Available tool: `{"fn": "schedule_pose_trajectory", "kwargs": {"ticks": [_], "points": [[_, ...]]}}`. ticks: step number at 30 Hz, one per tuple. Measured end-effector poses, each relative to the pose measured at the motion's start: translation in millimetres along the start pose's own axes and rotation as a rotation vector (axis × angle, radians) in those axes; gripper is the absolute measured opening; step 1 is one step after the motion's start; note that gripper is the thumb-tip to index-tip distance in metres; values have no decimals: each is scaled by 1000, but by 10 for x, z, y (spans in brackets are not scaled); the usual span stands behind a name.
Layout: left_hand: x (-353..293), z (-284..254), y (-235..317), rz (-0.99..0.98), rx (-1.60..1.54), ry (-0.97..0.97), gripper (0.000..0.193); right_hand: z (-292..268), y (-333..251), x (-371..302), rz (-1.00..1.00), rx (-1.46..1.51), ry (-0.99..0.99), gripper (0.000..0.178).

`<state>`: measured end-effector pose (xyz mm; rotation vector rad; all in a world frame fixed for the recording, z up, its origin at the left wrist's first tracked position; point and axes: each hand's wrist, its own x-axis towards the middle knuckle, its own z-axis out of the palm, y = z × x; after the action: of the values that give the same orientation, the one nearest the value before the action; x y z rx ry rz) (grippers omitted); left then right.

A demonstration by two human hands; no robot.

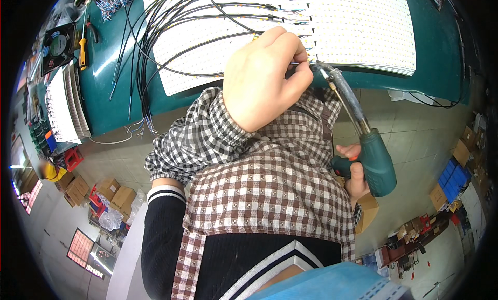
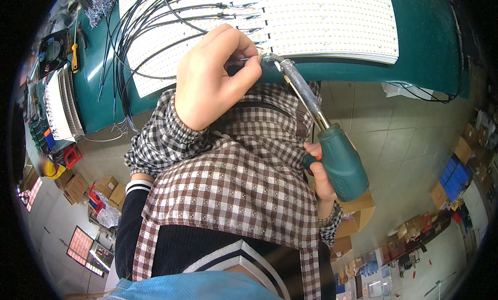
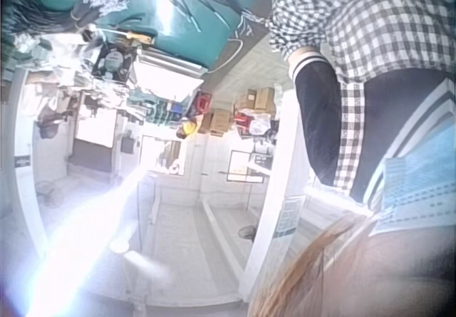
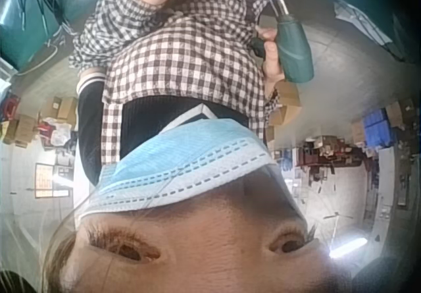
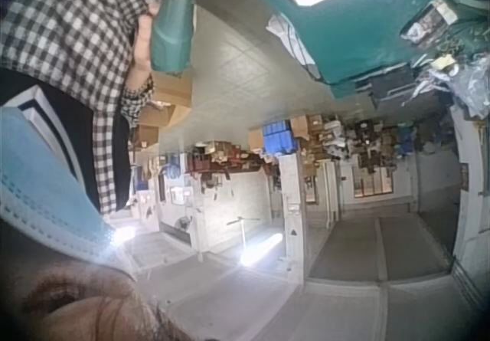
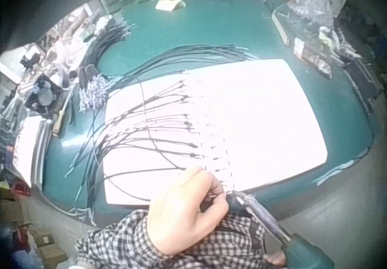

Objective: Soldering wiring connectors onto a large LED panel array.

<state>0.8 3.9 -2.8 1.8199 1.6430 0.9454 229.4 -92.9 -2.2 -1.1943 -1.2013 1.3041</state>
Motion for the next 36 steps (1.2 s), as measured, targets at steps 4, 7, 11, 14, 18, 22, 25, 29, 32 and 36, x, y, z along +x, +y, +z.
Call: {"fn": "schedule_pose_trajectory", "kwargs": {"ticks": [4, 7, 11, 14, 18, 22, 25, 29, 32, 36], "points": [[-10, -11, 0, -1, 10, -11, 10, 11, -55, 13, -1, -30, -7, 39], [-10, -11, 3, -1, 6, -17, 10, 3, -66, 8, 6, -46, -17, 41], [-20, -16, 11, -8, 7, -15, 10, -23, -55, 7, 6, -40, -52, 40], [-7, -9, 5, 0, 8, -13, 9, -24, -60, 16, 16, -32, -57, 39], [20, -7, 0, 13, 5, -11, 9, -4, -66, 37, 17, -17, -42, 38], [15, -62, 16, -35, 33, -56, 7, 18, -37, 62, 47, 40, 45, 46], [-2, -87, 2, -4, 62, -57, 8, 2, -44, 260, 41, 222, 111, 54], [-80, -260, 123, 14, 100, -130, 21, -170, -185, 939, 47, 474, 91, 64], [-98, -651, 175, -66, 215, -177, 28, -201, -299, 1490, 68, 617, 71, 66], [-208, -1344, -61, -154, 509, -67, 29, -120, -94, 2038, 41, 665, -81, 58]]}}
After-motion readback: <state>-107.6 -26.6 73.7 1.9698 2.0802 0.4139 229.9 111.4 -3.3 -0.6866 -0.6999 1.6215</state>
